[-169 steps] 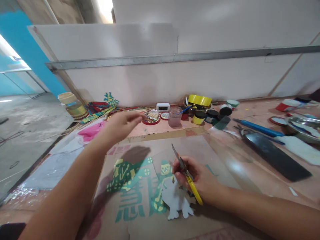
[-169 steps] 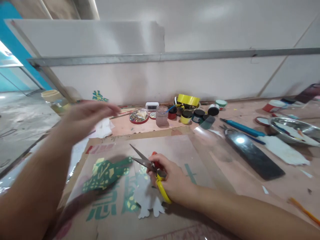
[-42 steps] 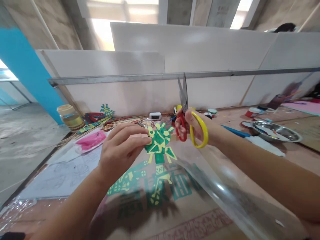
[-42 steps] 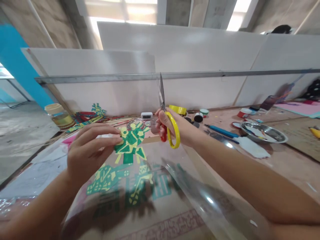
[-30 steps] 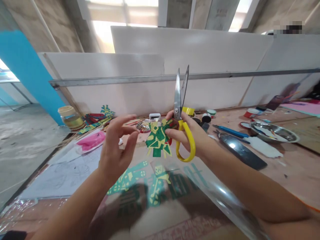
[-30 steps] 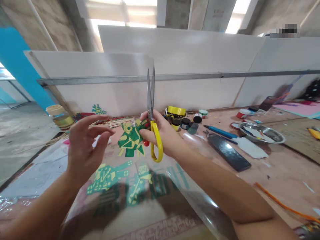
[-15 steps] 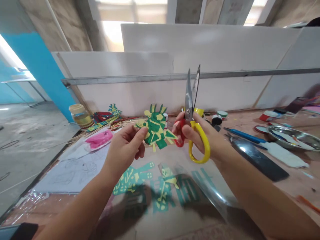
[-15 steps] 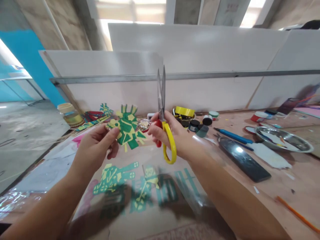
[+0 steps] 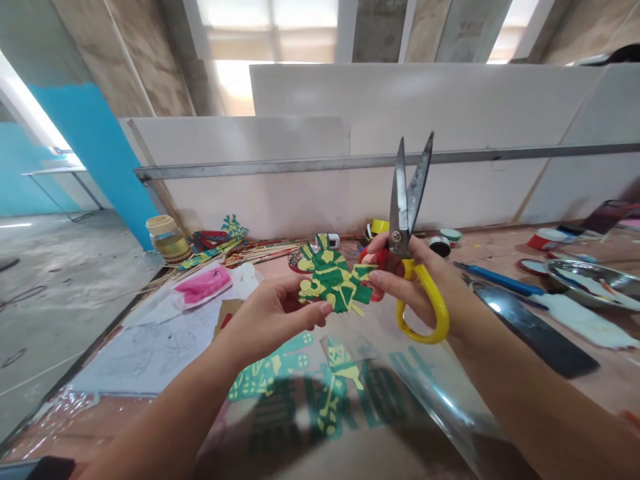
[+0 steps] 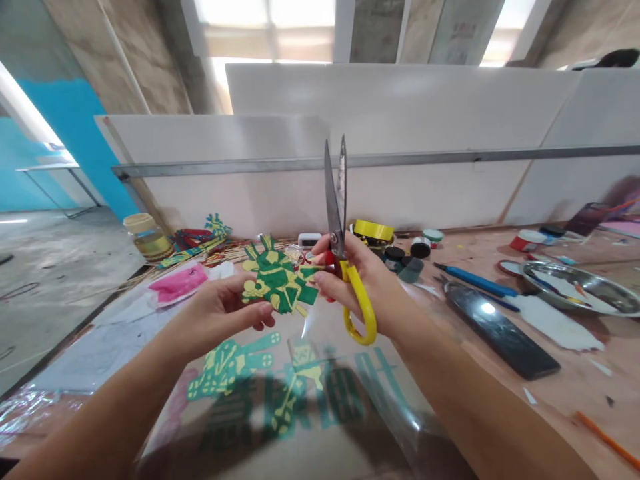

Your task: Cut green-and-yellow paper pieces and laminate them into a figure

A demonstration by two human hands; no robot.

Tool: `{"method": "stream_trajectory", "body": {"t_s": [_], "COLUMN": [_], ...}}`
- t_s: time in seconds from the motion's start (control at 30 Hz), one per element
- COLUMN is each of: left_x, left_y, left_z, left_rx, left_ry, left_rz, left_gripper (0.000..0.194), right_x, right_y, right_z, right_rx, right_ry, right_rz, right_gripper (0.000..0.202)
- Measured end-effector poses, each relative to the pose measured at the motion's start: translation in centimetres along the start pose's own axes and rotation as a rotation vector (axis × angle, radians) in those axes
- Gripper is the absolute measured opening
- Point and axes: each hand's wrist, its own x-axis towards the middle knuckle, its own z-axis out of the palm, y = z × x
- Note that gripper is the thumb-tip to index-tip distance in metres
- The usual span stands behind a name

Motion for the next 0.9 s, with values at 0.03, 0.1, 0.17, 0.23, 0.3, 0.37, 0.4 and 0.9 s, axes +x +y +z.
{"method": "stream_trajectory", "body": {"t_s": [0.03,0.1,0.17,0.23,0.3,0.37,0.4,0.9], "left_x": [0.0,-0.1,-0.1,-0.2,-0.3,-0.4,-0.4,-1.2], "left_y": [0.0,0.1,0.2,0.3,0.4,0.4,0.4,1.7], "left_z": [-0.2,-0.9,-1.4,-1.6,-1.4,-1.0,-0.8,-3.3], "left_rx": [0.004,-0.027,-0.049,-0.009,0.064,0.126,0.149,-0.028], "left_ry": [-0.033,-0.052,-0.010,0.044,0.036,-0.010,-0.044,0.569], "left_rz": [0.006,0.040,0.073,0.086,0.071,0.033,0.007,0.257], "left_gripper": [0.027,0.038,0.046,0.045,0.037,0.027,0.023,0.017], "right_x": [0.0,-0.1,-0.2,-0.3,-0.5,-0.6,-0.7,-1.3], "right_y": [0.0,0.0,-0.2,-0.4,-0.5,-0.5,-0.5,3.6], "right_z": [-0.3,-0.8,-1.2,-1.4,-1.2,-0.9,-0.7,3.5], "right_rx": [-0.013,-0.039,-0.074,-0.105,-0.123,-0.130,-0.130,0.051], "right_ry": [-0.025,-0.105,-0.185,-0.246,-0.293,-0.309,-0.294,-0.215], "right_rz": [-0.005,-0.007,-0.021,-0.039,-0.035,-0.018,-0.013,0.020], "right_gripper": [0.023,0.021,0.019,0.017,0.016,0.017,0.018,0.052]}}
